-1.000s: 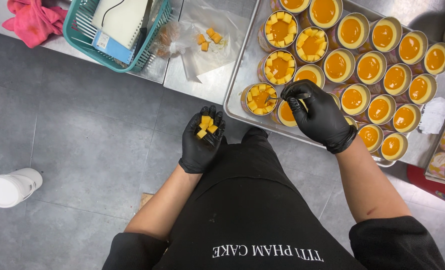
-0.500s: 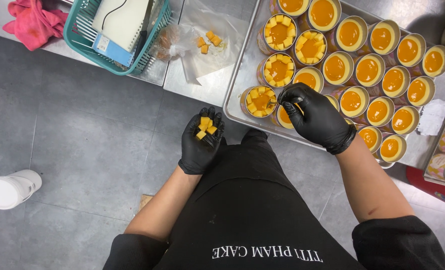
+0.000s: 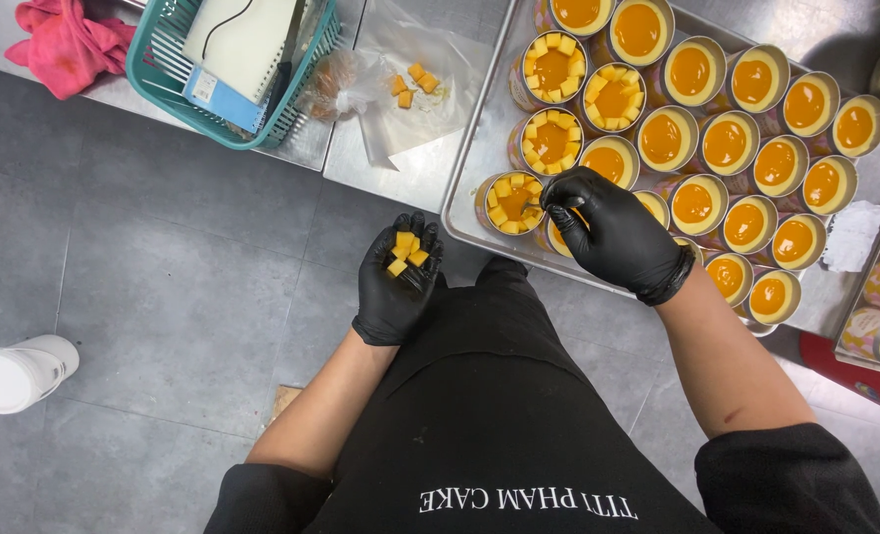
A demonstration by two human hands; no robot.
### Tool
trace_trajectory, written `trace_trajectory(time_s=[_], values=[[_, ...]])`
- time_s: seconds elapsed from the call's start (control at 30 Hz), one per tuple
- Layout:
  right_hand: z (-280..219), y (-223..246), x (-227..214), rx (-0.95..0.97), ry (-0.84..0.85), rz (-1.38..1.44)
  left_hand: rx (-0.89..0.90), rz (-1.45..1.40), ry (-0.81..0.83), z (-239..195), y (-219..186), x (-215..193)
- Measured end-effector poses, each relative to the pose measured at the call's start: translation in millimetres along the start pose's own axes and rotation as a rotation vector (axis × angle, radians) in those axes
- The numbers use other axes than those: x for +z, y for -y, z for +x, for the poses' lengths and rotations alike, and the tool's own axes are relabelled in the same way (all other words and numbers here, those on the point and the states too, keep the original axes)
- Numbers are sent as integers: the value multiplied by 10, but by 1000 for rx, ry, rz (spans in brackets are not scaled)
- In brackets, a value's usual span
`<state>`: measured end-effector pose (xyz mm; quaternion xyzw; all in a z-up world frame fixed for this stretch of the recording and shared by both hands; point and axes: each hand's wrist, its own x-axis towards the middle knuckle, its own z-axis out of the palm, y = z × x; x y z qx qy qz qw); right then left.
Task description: Placing diced mango pieces onto the tops of small custard-filled dessert cups on a tray.
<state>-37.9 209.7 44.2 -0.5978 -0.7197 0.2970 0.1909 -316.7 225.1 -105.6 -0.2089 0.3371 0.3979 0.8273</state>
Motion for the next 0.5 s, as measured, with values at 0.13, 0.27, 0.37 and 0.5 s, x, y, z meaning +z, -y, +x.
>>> trace_trajectory(time_s=[0.13,0.27,0.37,0.5], values=[[13,4,29,-1,5,-2,11,14,-7,-9,-6,9],[1,-29,33,7,10,-5,7,-7,-8,9,-10,-17],[29,12,13,4,19,-3,-12,-27,-10,15,-23,-21],[28,14,22,7,15,-10,-18,-32,-9,28,-34,-26]])
